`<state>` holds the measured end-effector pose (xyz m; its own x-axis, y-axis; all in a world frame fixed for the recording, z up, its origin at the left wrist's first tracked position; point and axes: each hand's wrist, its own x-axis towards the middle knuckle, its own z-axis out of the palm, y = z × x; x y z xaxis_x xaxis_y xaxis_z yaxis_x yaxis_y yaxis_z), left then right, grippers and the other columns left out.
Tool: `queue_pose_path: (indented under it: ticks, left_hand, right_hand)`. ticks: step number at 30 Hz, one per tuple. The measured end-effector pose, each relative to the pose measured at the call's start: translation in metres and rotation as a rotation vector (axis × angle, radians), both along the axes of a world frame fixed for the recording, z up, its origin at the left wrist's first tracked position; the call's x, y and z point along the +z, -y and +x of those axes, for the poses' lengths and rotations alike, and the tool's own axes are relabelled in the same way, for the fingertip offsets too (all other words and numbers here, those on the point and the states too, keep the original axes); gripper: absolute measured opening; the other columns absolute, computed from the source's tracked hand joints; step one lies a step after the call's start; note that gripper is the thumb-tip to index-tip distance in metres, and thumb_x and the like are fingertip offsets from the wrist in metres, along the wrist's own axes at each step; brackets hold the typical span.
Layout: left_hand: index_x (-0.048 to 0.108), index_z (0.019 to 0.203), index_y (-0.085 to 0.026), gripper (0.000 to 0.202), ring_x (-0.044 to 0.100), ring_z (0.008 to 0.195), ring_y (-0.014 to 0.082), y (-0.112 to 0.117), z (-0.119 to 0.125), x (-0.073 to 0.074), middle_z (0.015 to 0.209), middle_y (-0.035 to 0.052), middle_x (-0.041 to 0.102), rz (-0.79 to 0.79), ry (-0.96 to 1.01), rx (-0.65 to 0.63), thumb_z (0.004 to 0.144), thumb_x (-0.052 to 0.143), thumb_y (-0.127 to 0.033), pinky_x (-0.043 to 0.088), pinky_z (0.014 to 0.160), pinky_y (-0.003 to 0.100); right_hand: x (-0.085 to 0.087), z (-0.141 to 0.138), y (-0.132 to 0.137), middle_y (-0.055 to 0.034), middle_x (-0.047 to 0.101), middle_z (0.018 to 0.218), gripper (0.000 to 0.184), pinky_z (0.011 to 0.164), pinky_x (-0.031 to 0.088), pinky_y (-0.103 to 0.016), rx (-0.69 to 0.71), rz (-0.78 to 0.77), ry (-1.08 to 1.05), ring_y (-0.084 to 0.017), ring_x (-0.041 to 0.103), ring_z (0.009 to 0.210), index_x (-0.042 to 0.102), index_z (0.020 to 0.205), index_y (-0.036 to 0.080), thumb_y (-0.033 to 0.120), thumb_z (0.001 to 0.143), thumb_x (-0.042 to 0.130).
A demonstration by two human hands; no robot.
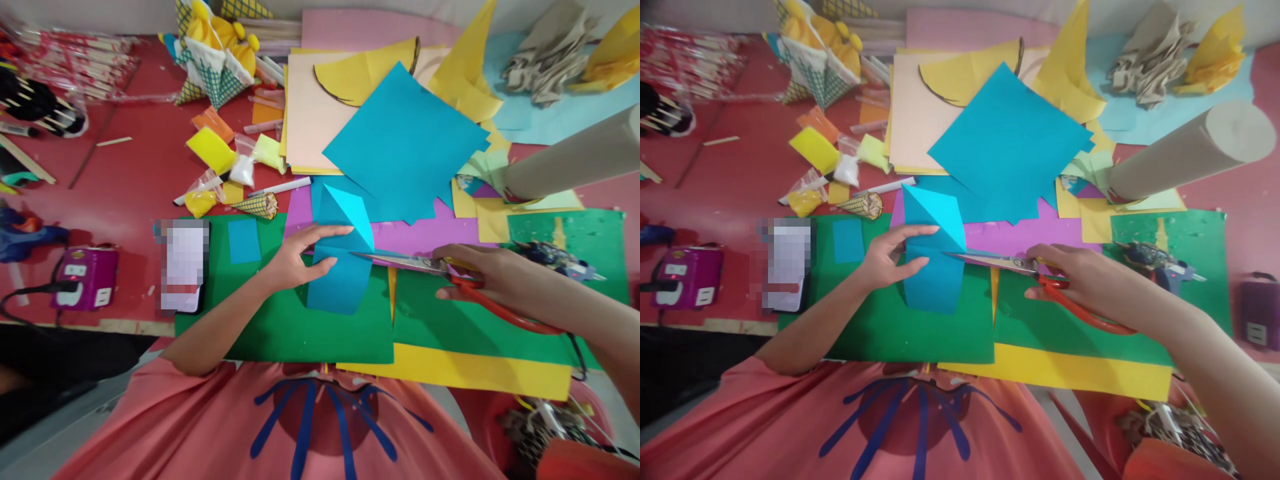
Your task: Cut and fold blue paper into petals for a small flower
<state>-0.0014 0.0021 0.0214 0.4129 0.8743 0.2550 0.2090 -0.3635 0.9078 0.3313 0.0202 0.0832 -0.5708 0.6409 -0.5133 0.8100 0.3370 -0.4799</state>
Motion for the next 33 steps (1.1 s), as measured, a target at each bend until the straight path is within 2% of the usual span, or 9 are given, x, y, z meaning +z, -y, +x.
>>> queue_pose_path:
  ticks: [8, 13, 21, 29, 33]
  left_hand:
    - [0.055, 0.126, -0.027, 0.048, 0.061, 0.112, 0.0204, -0.0006, 0.0002, -0.0003, 0.123, 0.0046, 0.064, 0.003, -0.023, 0.004, 0.08, 0.063, -0.017, 0.051, 0.097, 0.032]
    - [0.056, 0.126, -0.025, 0.046, 0.061, 0.111, 0.0215, 0.0003, 0.0003, -0.0005, 0.123, 0.0066, 0.063, -0.027, -0.055, 0.013, 0.081, 0.062, -0.021, 0.052, 0.095, 0.034]
    - [0.054, 0.129, -0.026, 0.048, 0.06, 0.114, 0.0219, 0.0003, 0.0007, 0.0008, 0.127, 0.006, 0.061, -0.048, -0.074, 0.009, 0.081, 0.062, -0.022, 0.05, 0.097, 0.034]
    - [0.052, 0.13, -0.026, 0.049, 0.059, 0.115, 0.0226, 0.0009, 0.0027, 0.0021, 0.129, 0.0056, 0.06, -0.059, -0.074, -0.004, 0.082, 0.062, -0.023, 0.05, 0.098, 0.035]
    - [0.051, 0.131, -0.027, 0.05, 0.058, 0.117, 0.0222, 0.0013, 0.003, 0.0016, 0.13, 0.0054, 0.06, -0.063, -0.067, -0.008, 0.082, 0.062, -0.023, 0.048, 0.1, 0.035]
  right_hand:
    - [0.0042, -0.0034, -0.0005, -0.008, 0.068, 0.109, 0.048, 0.071, 0.05, -0.038, 0.005, -0.011, 0.015, -0.031, 0.066, 0.092, 0.05, 0.122, 0.027, 0.057, 0.084, 0.05]
    - [0.0032, -0.0017, 0.0003, -0.0079, 0.07, 0.108, 0.049, 0.066, 0.051, -0.036, -0.005, 0.017, 0.007, -0.031, 0.068, 0.089, 0.055, 0.12, 0.026, 0.056, 0.082, 0.053]
    - [0.004, -0.0032, 0.0002, -0.0108, 0.07, 0.107, 0.048, 0.065, 0.05, -0.036, 0.022, 0.02, 0.074, -0.03, 0.068, 0.086, 0.054, 0.122, 0.022, 0.055, 0.086, 0.048]
    - [0.0048, -0.0003, 0.0008, -0.0082, 0.072, 0.097, 0.039, 0.063, 0.049, -0.035, -0.009, 0.049, 0.067, -0.029, 0.068, 0.081, 0.058, 0.12, 0.025, 0.041, 0.086, 0.05]
    - [0.0088, -0.0021, 0.0006, -0.0091, 0.072, 0.096, 0.041, 0.062, 0.048, -0.036, -0.012, 0.043, 0.077, -0.03, 0.068, 0.078, 0.058, 0.119, 0.026, 0.049, 0.085, 0.051]
